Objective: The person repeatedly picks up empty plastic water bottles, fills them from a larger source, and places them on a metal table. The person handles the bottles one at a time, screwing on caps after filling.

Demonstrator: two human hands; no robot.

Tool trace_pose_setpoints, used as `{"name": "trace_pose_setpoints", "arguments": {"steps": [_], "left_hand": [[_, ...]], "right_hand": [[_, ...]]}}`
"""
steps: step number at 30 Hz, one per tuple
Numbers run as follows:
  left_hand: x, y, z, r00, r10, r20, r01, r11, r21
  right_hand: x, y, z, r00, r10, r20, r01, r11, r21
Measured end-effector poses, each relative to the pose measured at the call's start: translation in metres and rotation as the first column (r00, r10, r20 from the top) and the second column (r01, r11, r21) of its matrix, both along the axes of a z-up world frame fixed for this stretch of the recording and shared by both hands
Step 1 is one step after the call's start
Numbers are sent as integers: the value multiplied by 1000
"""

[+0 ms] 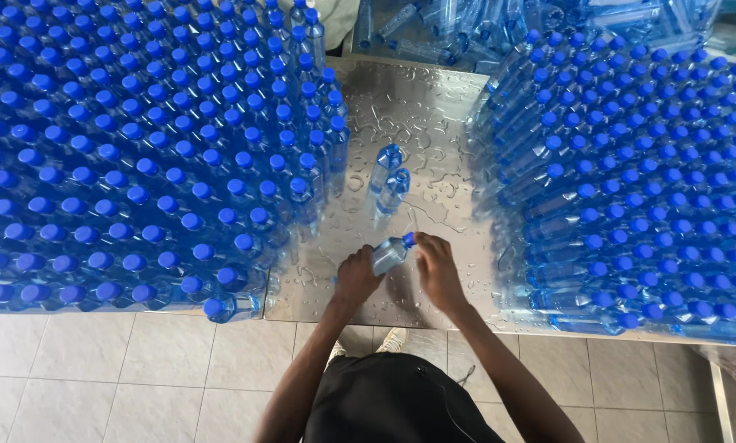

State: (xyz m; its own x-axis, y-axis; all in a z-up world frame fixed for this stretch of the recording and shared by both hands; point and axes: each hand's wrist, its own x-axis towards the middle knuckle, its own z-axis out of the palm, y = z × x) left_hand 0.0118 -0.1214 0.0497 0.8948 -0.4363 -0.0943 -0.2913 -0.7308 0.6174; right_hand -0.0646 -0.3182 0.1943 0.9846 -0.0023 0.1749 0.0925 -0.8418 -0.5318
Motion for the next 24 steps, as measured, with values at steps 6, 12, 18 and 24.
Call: {"name": "trace_pose_setpoints", "arguments": {"steps": [6,12,18,24], "left_hand": [[7,-32,-42,963,-246,114,178,891,418],[2,-29,11,961,-265,-83,277,888,367],[1,-27,18,964,-235,-126,264,906,332],[-4,-19,3,968,-244,-65,251,909,333]], "right_hand": [[-11,-65,-98,917,-90,-389,346,665,662],[-13,-72,-119,895,-132,-427,399,663,633],[-11,-70,-105,896,-134,-422,388,700,600],[-8,-67,-84,908,-107,-405,351,722,597]]}}
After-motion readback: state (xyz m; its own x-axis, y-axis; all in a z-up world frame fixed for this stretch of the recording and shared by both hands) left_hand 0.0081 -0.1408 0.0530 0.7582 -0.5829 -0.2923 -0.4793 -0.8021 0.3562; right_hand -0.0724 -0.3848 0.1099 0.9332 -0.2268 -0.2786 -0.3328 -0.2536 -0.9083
